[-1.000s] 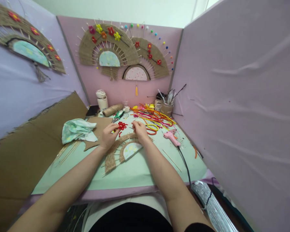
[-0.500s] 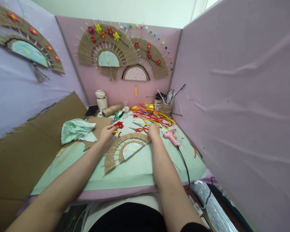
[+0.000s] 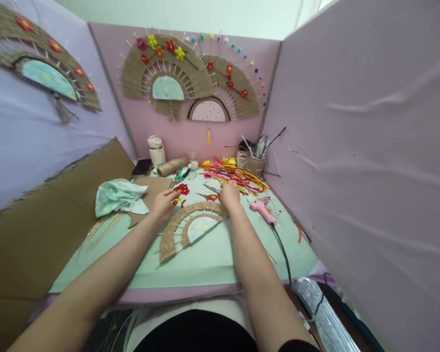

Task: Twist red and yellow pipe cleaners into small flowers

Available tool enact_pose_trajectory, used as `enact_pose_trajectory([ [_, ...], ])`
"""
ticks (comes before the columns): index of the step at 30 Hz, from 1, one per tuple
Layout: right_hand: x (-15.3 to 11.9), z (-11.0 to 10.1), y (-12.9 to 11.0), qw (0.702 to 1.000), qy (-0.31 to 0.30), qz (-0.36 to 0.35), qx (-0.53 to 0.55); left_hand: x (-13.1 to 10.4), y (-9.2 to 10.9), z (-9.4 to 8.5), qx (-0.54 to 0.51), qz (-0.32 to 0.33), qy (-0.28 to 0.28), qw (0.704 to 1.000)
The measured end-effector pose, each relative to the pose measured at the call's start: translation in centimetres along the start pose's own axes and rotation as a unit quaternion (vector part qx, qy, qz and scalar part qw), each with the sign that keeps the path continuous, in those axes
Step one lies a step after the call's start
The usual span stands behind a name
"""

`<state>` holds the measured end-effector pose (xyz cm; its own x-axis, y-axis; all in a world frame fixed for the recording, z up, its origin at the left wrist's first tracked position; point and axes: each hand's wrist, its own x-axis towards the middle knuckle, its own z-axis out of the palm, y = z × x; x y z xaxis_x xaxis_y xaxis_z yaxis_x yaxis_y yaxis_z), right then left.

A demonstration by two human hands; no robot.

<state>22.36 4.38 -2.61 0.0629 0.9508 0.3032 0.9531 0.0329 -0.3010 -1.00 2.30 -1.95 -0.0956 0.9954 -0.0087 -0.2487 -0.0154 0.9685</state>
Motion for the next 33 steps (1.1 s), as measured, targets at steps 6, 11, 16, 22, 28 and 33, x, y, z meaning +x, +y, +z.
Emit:
enact_pose_trajectory([
  [6, 0.8, 0.7, -3.2, 0.987, -0.119, -0.043, 0.097, 0.0, -0.1, 0.0, -0.016, -0.011, 0.0, 1.0],
  [11, 2.2, 0.5, -4.4, 0.983, -0.147, -0.033, 0.104, 0.1, -0.2, -0.2, -0.04, -0.017, 0.005, 0.999],
  [16, 1.9, -1.3, -4.0, 0.986, -0.12, -0.044, 0.106, 0.4, -0.2, -0.5, -0.11, -0.047, -0.013, 0.993],
  [22, -1.2, -0.9, -4.4, 0.889, -0.158, -0.017, 0.429, 0.6, 0.4, -0.5, -0.222, -0.122, -0.053, 0.966],
  [28, -2.6, 0.0, -6.3, 0.707, -0.189, -0.014, 0.682, 0.0, 1.4, -0.3, -0.268, -0.156, -0.088, 0.947],
  [33, -3.0, 0.6, -6.8, 0.753, -0.166, -0.047, 0.635, -0.1, 1.8, -0.4, -0.295, -0.156, -0.114, 0.936],
])
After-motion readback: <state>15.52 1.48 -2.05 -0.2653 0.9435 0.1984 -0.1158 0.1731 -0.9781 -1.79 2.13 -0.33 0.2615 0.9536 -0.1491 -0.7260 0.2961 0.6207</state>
